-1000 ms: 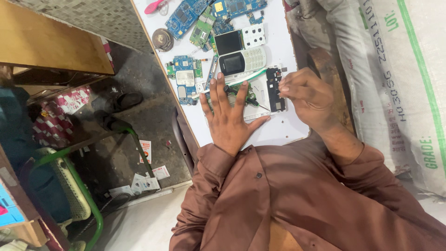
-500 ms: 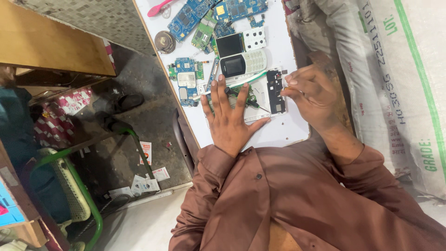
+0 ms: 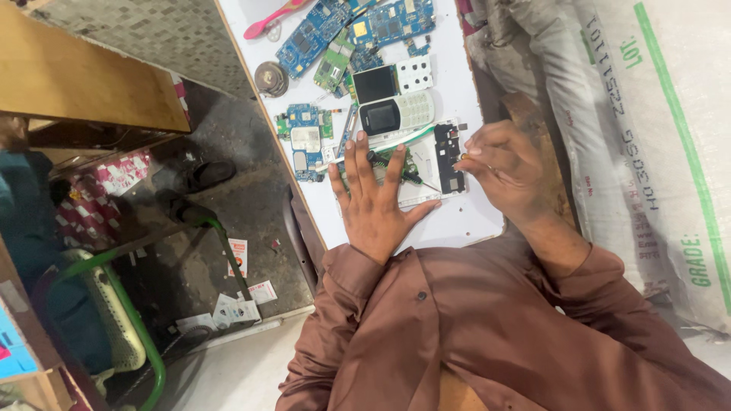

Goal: The person picks up a smartphone, inspects it, and places it in a container. They then use a screwdriver to work on a disassembled mobile phone on the table, manipulating small components and adjusting parts.

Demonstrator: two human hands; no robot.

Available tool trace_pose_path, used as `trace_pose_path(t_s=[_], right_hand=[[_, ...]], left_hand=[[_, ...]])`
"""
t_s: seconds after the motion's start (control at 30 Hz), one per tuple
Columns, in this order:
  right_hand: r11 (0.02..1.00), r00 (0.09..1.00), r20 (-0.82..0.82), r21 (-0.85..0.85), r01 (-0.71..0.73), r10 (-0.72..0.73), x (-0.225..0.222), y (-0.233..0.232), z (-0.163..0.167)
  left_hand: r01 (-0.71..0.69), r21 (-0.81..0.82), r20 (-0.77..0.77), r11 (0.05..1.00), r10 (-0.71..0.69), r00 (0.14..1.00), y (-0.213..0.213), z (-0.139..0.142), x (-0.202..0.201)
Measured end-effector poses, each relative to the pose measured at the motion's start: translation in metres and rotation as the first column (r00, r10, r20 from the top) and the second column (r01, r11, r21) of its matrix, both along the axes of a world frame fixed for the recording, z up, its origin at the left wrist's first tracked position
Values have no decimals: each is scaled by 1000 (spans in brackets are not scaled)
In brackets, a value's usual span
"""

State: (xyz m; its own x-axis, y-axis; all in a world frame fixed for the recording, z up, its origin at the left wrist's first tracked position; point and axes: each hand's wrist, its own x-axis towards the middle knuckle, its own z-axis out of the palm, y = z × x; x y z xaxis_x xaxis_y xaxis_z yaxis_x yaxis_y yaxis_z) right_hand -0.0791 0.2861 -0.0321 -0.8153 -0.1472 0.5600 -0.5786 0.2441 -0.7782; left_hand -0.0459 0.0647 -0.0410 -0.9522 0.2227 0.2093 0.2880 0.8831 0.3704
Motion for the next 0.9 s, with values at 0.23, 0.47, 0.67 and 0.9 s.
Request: trace_pose_path(t_s=[0.23, 0.47, 0.67, 0.9], right_hand=[[996, 993, 76, -26, -90, 91, 7, 14, 1], [993, 994, 55, -72, -93, 97, 5, 3, 0], [1000, 1000, 14, 2, 20, -20, 7, 6, -11], [991, 987, 101, -69, -119, 125, 11, 10, -6]], left_hand=[[-5, -11, -6, 1000, 5, 1000, 0, -1, 0], [3, 5, -6, 1000, -3, 1000, 0, -1, 0], [-4, -10, 19, 1000, 5, 1000, 0, -2, 1], [-3, -11, 14, 1000, 3, 1000, 0, -3, 1]])
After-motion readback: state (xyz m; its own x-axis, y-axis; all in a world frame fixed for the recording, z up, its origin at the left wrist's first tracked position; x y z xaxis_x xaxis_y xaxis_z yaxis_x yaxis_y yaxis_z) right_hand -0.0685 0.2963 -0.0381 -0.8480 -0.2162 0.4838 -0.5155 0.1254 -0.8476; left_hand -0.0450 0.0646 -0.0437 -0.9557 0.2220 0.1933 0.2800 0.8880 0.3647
